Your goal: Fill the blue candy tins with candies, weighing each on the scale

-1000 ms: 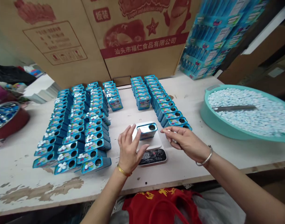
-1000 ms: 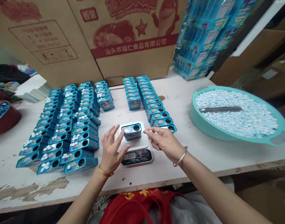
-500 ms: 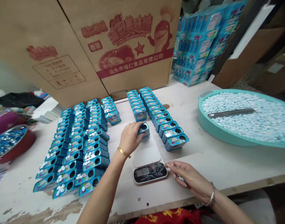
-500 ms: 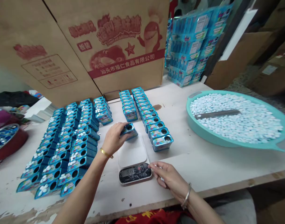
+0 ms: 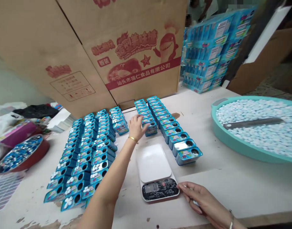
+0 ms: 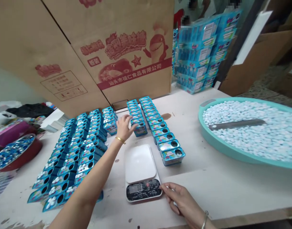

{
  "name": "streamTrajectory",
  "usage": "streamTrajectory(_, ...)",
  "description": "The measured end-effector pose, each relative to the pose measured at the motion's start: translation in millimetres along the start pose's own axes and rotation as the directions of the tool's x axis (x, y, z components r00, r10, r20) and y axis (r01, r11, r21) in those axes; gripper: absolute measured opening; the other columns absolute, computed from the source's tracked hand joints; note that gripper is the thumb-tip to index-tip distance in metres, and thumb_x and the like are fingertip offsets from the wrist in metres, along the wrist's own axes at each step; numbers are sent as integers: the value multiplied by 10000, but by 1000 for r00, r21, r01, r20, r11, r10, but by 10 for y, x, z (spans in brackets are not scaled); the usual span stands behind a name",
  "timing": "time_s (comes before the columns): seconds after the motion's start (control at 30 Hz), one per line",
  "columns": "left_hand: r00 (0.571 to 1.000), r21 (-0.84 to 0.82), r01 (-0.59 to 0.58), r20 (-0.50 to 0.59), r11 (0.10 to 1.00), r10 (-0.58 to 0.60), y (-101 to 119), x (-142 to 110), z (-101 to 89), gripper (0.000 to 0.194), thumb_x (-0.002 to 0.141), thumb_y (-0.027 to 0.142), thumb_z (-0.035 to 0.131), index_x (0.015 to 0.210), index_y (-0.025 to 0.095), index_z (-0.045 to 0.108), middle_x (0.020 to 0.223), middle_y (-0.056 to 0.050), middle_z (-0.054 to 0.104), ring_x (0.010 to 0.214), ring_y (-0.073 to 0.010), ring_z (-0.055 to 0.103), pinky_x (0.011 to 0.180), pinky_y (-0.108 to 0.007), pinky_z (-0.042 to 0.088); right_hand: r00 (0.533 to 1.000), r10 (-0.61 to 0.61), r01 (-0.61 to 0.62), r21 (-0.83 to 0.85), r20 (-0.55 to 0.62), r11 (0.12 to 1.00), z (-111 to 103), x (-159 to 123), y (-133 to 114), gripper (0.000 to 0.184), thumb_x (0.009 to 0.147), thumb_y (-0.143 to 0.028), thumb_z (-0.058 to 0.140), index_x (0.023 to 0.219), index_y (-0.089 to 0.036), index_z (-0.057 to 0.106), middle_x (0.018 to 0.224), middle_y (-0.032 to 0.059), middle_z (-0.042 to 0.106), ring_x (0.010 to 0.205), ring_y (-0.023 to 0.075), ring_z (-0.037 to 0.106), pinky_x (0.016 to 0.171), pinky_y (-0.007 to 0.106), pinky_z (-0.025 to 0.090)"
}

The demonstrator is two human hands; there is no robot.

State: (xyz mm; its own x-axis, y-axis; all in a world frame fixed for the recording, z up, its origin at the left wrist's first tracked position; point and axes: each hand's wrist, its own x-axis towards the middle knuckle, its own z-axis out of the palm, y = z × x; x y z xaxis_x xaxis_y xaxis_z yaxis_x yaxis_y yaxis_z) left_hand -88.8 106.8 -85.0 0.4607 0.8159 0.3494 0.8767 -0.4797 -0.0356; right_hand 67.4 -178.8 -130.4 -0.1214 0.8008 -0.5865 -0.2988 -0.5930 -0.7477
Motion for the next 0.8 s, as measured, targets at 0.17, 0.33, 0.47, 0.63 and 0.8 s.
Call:
streamTrajectory(0.17, 938, 215, 335, 18, 917, -346, -585, 117, -114, 284, 803, 216, 495, 1069, 156, 573, 1175, -182, 492, 1112, -324, 428, 890, -464, 339, 1000, 15, -15, 13, -1, 1000, 17, 14, 23, 535, 659, -639, 643, 784, -123, 584, 574, -64, 436, 364, -6, 227, 438, 241, 69)
streamTrajectory(0.33, 966, 247, 196, 116, 949, -229, -770, 40, -136, 250, 782, 167, 506, 1015, 162, 597, 1220, -162, 479, 1170, -308, 378, 963, -479, 270, 1000, -15, 16, 61, -6, 998, 6, -25, 28, 473, 680, -592, 661, 776, -136, 581, 577, -63, 423, 372, 0, 229, 438, 244, 51)
streamTrajectory(0.47, 972, 260, 107, 176, 960, -156, -691, -61, -223, 199, 814, 166, 463, 936, 137, 619, 1216, -173, 487, 1168, -323, 387, 957, -489, 271, 999, -35, 38, 95, -29, 995, -27, -90, 33, 467, 665, -574, 682, 819, -139, 612, 591, -51, 443, 378, 7, 252, 443, 239, 58)
streamTrajectory(0.63, 962, 227, -27, 272, 973, -37, -424, -229, -649, 203, 842, 206, 444, 895, 144, 630, 1074, -152, 550, 1035, -294, 512, 897, -446, 345, 997, -20, 31, 140, -74, 990, -75, -208, 52, 478, 633, -538, 719, 876, -135, 633, 622, -29, 486, 390, 13, 287, 432, 228, 60)
streamTrajectory(0.8, 880, 91, -300, 410, 950, 238, 200, -610, -1168, 175, 847, 285, 483, 895, 165, 601, 975, -101, 579, 886, -240, 579, 732, -338, 418, 991, -42, 62, 163, -123, 985, -96, -284, 50, 423, 638, -491, 736, 834, -134, 622, 677, 1, 539, 421, 30, 358, 412, 216, 108)
